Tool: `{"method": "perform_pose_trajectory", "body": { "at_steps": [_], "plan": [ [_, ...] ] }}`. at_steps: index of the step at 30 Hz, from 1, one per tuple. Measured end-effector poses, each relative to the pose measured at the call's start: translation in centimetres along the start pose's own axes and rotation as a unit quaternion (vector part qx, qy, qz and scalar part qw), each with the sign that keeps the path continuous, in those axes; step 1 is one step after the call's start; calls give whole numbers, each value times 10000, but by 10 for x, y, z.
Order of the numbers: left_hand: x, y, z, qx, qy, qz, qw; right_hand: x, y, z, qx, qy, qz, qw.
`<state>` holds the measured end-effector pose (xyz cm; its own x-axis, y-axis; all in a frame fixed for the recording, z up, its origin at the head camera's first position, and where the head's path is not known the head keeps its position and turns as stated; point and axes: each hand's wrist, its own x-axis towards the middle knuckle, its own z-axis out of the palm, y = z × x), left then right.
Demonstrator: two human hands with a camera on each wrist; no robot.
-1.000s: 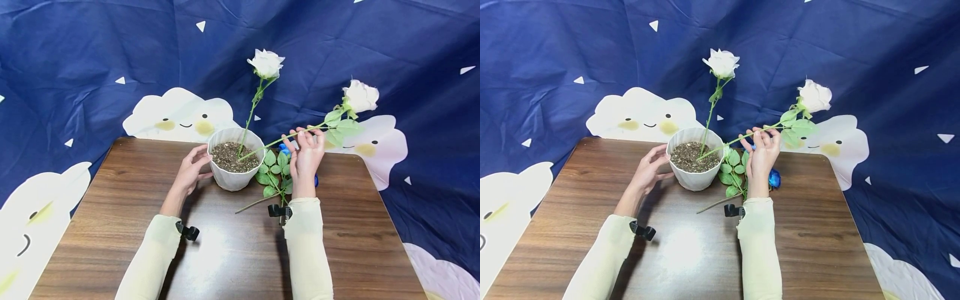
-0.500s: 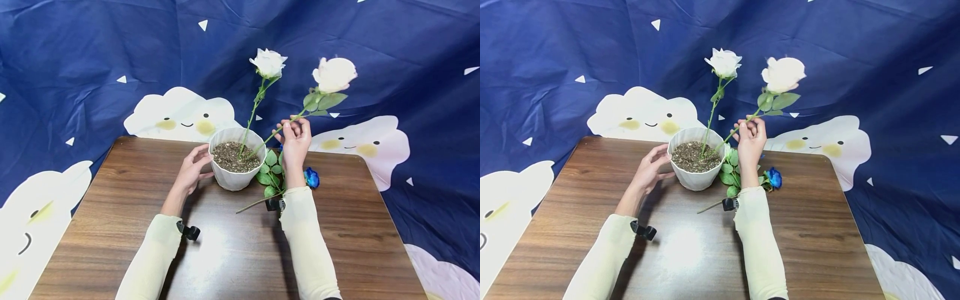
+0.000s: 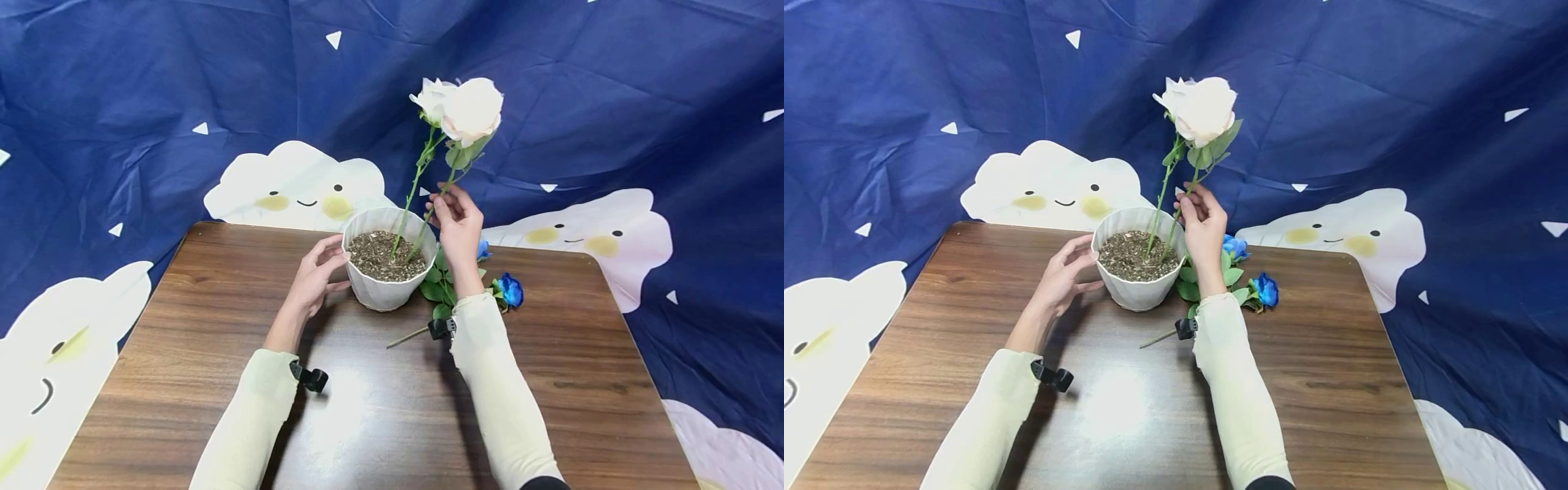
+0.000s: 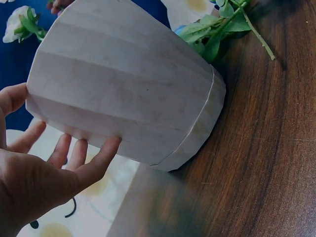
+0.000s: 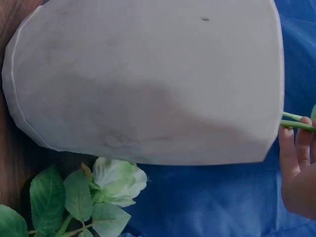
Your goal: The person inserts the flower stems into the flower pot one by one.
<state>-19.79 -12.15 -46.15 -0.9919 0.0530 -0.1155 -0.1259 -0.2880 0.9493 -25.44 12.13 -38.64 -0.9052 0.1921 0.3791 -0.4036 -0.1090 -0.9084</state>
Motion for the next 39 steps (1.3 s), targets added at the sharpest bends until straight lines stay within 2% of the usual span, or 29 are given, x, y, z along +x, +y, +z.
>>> {"method": "perform_pose_trajectory", "body": {
  "at_steps": [15,24,39],
  "plan": [
    [0,1,1,-12,-58,-35,10000,0,0,9,-371,-598,385,9968],
    [-1,2,1,-66,-54,-44,10000,-2,6,11,-876,-935,356,9911],
    [-1,1,1,-52,-20,-35,10000,-6,13,8,-878,-1063,196,9903]
  ]
}}
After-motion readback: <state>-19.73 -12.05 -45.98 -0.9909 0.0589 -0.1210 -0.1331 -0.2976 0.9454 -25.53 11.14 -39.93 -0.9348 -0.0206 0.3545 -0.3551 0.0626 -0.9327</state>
